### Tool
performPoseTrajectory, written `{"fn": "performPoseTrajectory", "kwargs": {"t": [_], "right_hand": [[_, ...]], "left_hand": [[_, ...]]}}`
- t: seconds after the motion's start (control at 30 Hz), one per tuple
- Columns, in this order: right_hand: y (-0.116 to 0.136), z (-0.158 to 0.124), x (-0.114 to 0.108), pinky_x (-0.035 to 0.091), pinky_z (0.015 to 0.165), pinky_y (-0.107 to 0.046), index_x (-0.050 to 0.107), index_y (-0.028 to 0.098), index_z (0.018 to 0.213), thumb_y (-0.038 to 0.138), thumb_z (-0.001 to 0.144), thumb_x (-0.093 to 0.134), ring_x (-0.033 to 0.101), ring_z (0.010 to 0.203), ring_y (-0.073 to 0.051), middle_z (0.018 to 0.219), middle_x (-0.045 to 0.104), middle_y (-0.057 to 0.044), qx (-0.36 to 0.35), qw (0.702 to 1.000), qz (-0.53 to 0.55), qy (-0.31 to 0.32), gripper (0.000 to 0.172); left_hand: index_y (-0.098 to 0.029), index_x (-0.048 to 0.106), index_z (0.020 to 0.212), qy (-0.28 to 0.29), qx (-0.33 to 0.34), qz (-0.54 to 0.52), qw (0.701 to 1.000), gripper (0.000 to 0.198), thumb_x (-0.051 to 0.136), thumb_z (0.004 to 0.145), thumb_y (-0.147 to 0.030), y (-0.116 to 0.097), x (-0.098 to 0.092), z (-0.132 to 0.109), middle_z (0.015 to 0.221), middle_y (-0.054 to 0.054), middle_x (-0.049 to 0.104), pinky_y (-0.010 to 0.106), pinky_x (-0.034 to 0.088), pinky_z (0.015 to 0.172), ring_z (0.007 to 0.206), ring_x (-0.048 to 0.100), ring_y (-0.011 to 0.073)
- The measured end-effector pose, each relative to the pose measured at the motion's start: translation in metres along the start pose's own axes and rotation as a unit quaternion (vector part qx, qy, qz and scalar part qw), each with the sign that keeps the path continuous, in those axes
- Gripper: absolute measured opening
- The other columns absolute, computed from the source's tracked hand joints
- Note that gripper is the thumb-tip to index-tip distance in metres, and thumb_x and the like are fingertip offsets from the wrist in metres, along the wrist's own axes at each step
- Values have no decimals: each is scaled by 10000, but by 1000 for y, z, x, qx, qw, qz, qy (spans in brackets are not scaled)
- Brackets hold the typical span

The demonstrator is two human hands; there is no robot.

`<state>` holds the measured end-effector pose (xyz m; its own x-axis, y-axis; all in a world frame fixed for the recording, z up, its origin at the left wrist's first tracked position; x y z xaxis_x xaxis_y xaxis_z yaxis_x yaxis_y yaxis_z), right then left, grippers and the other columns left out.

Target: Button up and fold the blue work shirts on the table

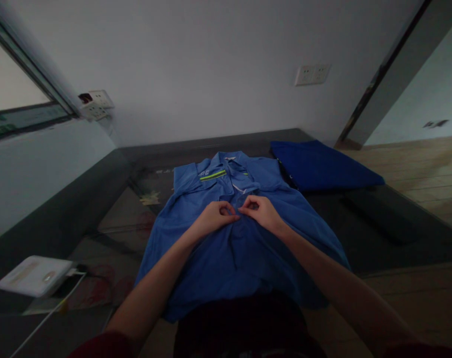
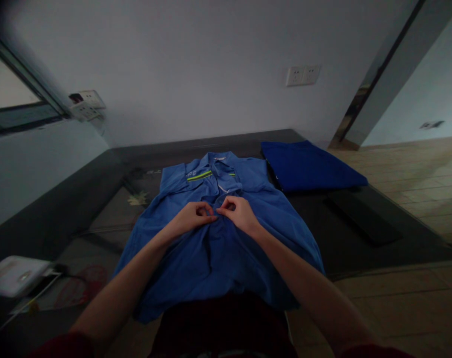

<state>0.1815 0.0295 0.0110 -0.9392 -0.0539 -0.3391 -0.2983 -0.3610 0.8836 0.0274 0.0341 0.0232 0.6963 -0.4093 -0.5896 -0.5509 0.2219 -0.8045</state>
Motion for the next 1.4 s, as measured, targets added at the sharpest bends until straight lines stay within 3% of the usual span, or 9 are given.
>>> {"fn": "performPoseTrajectory", "kwargs": {"t": [0.17, 0.27, 0.37, 0.5, 0.67, 0.8, 0.97, 1.2, 1.4], "right_hand": [[-1, 1, -1, 409, 512, -237, 597, 172, 605, 418, 702, 705, 526, 509, -123, 536, 577, 17, 7, 1000, 22, 6, 286], [-3, 1, 1, 402, 492, -237, 589, 172, 607, 442, 678, 717, 521, 492, -122, 528, 567, 20, 27, 999, 43, 16, 307], [-5, 1, 3, 407, 481, -236, 576, 174, 606, 450, 651, 733, 528, 487, -123, 526, 563, 23, 49, 996, 73, 31, 320], [-6, 0, 5, 417, 479, -237, 565, 176, 599, 459, 628, 743, 531, 480, -123, 519, 559, 26, 61, 993, 91, 35, 335], [-5, 0, 3, 417, 483, -245, 571, 174, 612, 465, 648, 727, 531, 486, -129, 537, 571, 14, 56, 996, 71, 12, 332], [-3, -1, 5, 425, 508, -252, 582, 167, 622, 457, 682, 700, 544, 524, -135, 583, 593, -6, 38, 998, 43, 9, 319], [-4, -1, 4, 430, 519, -253, 577, 169, 635, 448, 706, 685, 550, 541, -136, 603, 597, -9, 25, 999, 37, 8, 308], [6, -2, 2, 428, 549, -252, 587, 168, 653, 383, 746, 670, 557, 569, -135, 633, 609, -9, 2, 1000, 20, -2, 248], [11, -6, 4, 406, 563, -236, 607, 164, 672, 209, 777, 639, 559, 606, -131, 666, 634, -12, -32, 998, -46, -17, 119]], "left_hand": [[-170, 575, 881, 102, 54, -19, 993, 291, 710, 639, -260, -9, -4, -7, 711, -32, 551, 204, 390, 552, 630, 511, 113], [-175, 560, 833, 127, 82, 9, 988, 193, 643, 660, -195, -9, -12, -9, 808, -13, 566, 224, 430, 641, 713, 528, 124], [-177, 592, 805, 113, 104, 49, 987, 120, 573, 688, -161, -8, -18, -7, 818, 3, 597, 248, 439, 707, 760, 546, 143], [-189, 679, 850, 43, 105, 103, 988, 188, 597, 681, -175, -7, -19, -4, 821, 20, 640, 254, 437, 693, 749, 561, 159], [-158, 711, 805, 26, 62, 35, 997, 261, 555, 784, -367, -11, -8, -2, 739, 29, 668, 253, 415, 632, 681, 572, 164], [-133, 687, 720, -8, 21, 38, 999, 263, 629, 713, -389, -4, -3, 1, 609, -2, 583, 238, 335, 554, 592, 501, 137], [-131, 647, 709, 13, 24, -11, 1000, 259, 607, 719, -386, -1, -1, 2, 582, -33, 504, 228, 309, 548, 573, 444, 111], [-126, 644, 746, 37, -3, -104, 994, 288, 640, 697, -409, -6, -6, -1, 665, -14, 575, 240, 378, 640, 651, 511, 127], [-125, 664, 731, 29, 5, -12, 999, 327, 585, 738, -442, -1, -4, 0, 639, -7, 575, 240, 354, 588, 613, 496, 128]]}}
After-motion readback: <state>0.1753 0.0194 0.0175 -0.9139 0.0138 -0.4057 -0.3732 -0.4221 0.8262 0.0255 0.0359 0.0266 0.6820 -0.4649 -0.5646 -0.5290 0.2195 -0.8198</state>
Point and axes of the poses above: each hand's wrist, its own z-axis towards the middle knuckle, its own x-axis out of the palm, y = z × x, the point moved 5 cm from there along z, towards the middle knuckle
